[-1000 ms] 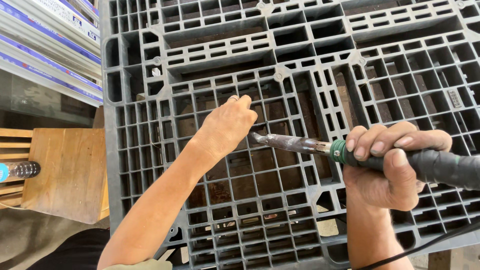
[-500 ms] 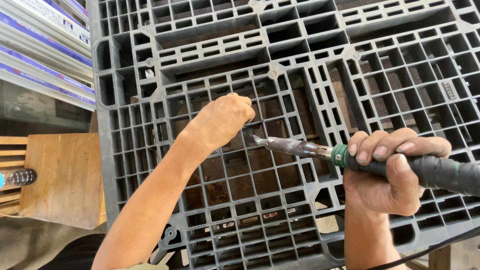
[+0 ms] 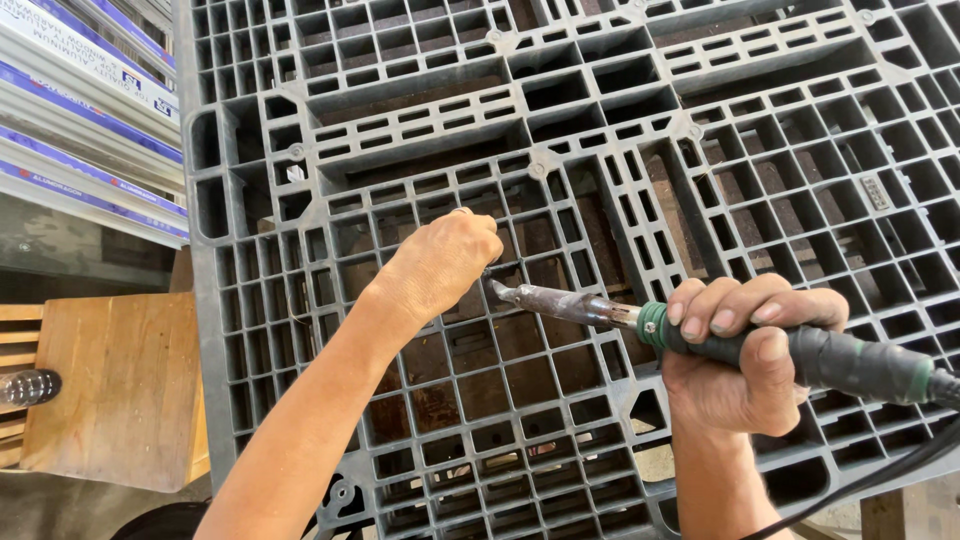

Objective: The person uses a hot air welding tool to melt and fuse a plastic rod into a crack on a grey plastic crate. They hold the rod with one hand and the tool with the other, applying heat to join the material.

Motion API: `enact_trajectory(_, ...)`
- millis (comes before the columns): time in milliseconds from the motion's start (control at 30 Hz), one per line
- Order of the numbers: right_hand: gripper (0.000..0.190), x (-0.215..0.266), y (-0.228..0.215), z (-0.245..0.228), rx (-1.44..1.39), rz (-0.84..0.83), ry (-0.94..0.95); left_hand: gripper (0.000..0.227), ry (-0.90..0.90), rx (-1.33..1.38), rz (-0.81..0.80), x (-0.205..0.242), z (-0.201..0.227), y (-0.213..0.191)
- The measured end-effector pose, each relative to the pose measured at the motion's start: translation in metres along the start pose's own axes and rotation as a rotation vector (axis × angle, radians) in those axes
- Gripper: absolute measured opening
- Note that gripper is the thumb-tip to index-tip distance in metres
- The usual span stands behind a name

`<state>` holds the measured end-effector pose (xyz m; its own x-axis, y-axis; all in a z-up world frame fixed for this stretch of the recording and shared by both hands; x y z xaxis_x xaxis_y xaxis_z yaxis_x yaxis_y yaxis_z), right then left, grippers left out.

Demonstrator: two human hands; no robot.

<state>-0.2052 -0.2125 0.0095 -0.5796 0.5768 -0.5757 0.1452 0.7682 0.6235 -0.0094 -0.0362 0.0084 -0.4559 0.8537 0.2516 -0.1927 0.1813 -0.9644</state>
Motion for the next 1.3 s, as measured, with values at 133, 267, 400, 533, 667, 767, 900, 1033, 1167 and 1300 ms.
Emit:
enact_trajectory(133, 0.018, -0.002, 0.004, 0.002, 0.044, -0.023, 0.010, 0.015, 0.029, 0.059, 0.030, 0.003, 0.001, -0.002)
enact_trajectory(267, 0.017, -0.004, 0.007, 0.007, 0.079, -0.055, 0.026, 0.015, 0.015, 0.117, 0.027, 0.003, 0.000, -0.001)
enact_trajectory(400, 0.016, -0.006, 0.010, 0.014, 0.070, -0.076, 0.020, 0.017, 0.032, 0.125, 0.049, 0.005, 0.000, -0.001)
enact_trajectory(533, 0.016, -0.008, 0.011, 0.018, 0.067, -0.068, 0.017, 0.018, 0.032, 0.146, 0.078, 0.006, -0.001, -0.001)
enact_trajectory(667, 0.017, -0.010, 0.015, 0.019, 0.086, -0.087, -0.013, 0.018, 0.041, 0.155, 0.102, 0.007, -0.002, 0.000)
enact_trajectory(767, 0.018, -0.011, 0.015, 0.020, 0.104, -0.088, -0.016, 0.019, 0.053, 0.204, 0.136, 0.009, -0.003, 0.000)
enact_trajectory(900, 0.019, -0.009, 0.015, 0.020, 0.107, -0.077, -0.025, 0.018, 0.083, 0.280, 0.169, 0.012, -0.006, -0.001)
enact_trajectory(1033, 0.021, -0.010, 0.014, 0.020, 0.085, -0.073, -0.020, 0.011, 0.085, 0.397, 0.195, 0.015, -0.010, -0.003)
enact_trajectory(1167, 0.033, -0.010, 0.010, 0.022, 0.108, -0.058, -0.053, 0.014, 0.084, 0.411, 0.222, 0.020, -0.008, -0.008)
enact_trajectory(1300, 0.045, -0.009, 0.002, 0.027, 0.147, -0.012, -0.084, 0.019, -0.015, 0.489, 0.198, 0.022, -0.011, -0.009)
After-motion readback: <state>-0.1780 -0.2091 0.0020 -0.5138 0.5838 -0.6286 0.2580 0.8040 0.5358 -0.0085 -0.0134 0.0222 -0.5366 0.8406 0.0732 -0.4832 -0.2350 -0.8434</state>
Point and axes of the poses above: each hand's wrist, its own x-axis away from the middle knuckle, its own y-axis out of the palm, z = x × y, the point moved 8 cm from there along -x, towards the middle knuckle, and after that the axes turned 9 degrees about -z, right-handed, at the moved point
